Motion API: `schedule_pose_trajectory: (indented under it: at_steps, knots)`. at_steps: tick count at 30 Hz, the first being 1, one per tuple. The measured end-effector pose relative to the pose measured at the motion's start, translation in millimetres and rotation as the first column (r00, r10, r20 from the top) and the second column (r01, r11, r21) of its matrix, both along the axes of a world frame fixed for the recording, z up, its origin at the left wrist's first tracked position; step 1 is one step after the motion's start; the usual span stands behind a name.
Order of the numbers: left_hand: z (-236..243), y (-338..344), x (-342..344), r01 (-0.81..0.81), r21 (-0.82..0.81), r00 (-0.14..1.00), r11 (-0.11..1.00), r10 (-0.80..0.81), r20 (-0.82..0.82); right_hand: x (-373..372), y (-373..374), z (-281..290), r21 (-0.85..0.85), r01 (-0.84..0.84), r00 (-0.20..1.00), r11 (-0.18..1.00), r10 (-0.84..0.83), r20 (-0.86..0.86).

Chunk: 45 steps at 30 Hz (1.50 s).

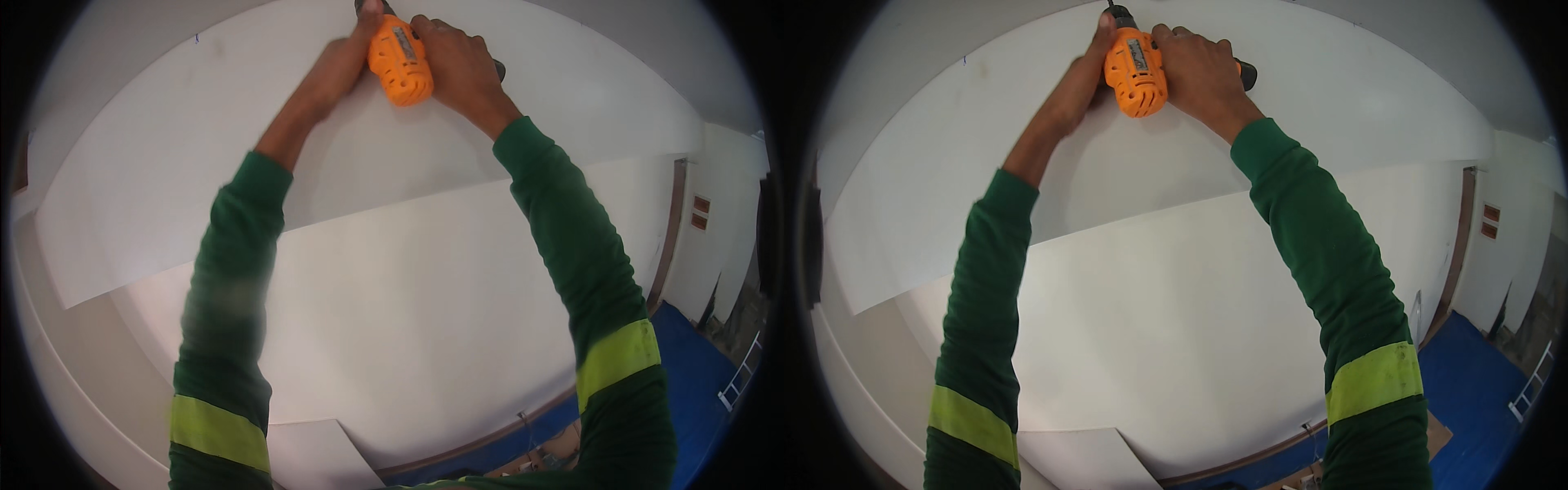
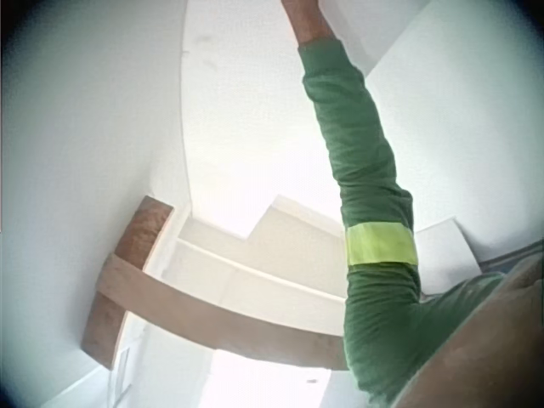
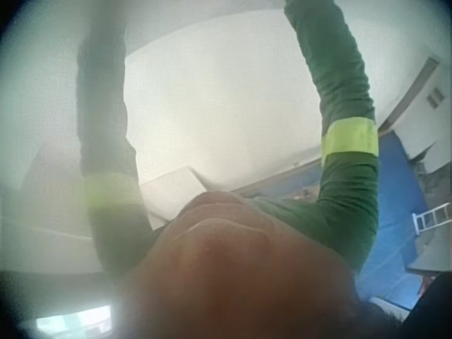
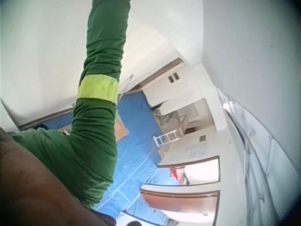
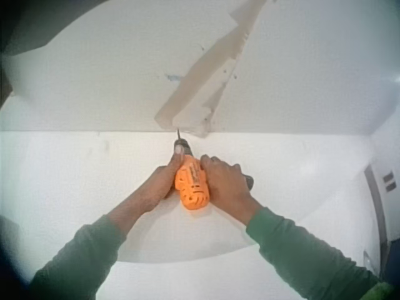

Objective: The person uses a cordless drill to drive screws into ceiling panels, securing them to the metal framework. They repeatedly position screws, operate the drill overhead, and move along the ceiling to fasten multiple points.

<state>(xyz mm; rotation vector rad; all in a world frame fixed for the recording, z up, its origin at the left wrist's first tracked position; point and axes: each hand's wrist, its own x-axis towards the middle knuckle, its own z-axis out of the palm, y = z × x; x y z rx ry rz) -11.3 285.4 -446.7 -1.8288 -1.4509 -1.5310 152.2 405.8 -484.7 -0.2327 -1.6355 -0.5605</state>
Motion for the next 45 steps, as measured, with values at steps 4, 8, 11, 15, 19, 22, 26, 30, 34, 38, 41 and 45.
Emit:
schedule_pose_trajectory:
  at_steps: [4, 8, 11, 15, 19, 22, 26, 30, 34, 38, 41, 45]
  knots:
    - [-38, -11, 22, 0.068, -0.197, 0.997, 0.978, -0.057, 0.059, 3, 1, 1, 0.007, 0.089, 0.996, 0.996, -0.089, 0.006]
    - [-50, 0, 34, 0.189, -0.005, 0.977, 0.982, -0.188, 0.098, -2, 1, 4, 0.043, 0.083, 0.997, 0.996, -0.083, -0.007]
    - [-50, 2, 36, 0.281, 0.023, 0.949, 0.959, -0.281, 0.144, -2, 2, 6, 0.052, 0.099, 0.995, 0.994, -0.098, -0.011]
    - [-48, 3, 37, 0.319, 0.015, 0.935, 0.948, -0.317, 0.157, -2, 4, 6, 0.052, 0.096, 0.995, 0.994, -0.095, -0.018]
    - [-47, 3, 39, 0.329, 0.039, 0.930, 0.943, -0.331, 0.159, -1, 4, 6, 0.063, 0.087, 0.996, 0.994, -0.085, -0.034]
    - [-44, 5, 37, 0.318, 0.029, 0.932, 0.948, -0.318, 0.171, -1, 7, 10, 0.058, 0.067, 0.998, 0.996, -0.066, -0.009]
    - [-42, 10, 37, 0.294, 0.020, 0.940, 0.956, -0.293, 0.175, -3, 14, 12, 0.088, 0.065, 0.998, 0.994, -0.063, -0.020]
    - [-42, 12, 38, 0.301, 0.025, 0.936, 0.953, -0.301, 0.185, -2, 15, 12, 0.090, 0.074, 0.997, 0.993, -0.072, -0.018]
    - [-40, 16, 37, 0.302, 0.035, 0.936, 0.953, -0.303, 0.179, -4, 17, 15, 0.074, 0.080, 0.997, 0.994, -0.079, -0.013]
    - [-36, 21, 39, 0.309, 0.036, 0.934, 0.950, -0.311, 0.176, -3, 24, 19, 0.073, 0.076, 0.997, 0.994, -0.076, -0.011]
    - [-33, 25, 39, 0.306, 0.038, 0.935, 0.951, -0.308, 0.175, -3, 28, 21, 0.099, 0.073, 0.997, 0.992, -0.071, -0.019]
    - [-39, 12, 40, 0.290, 0.013, 0.941, 0.957, -0.287, 0.177, -2, 17, 15, 0.074, 0.064, 0.998, 0.995, -0.064, -0.012]
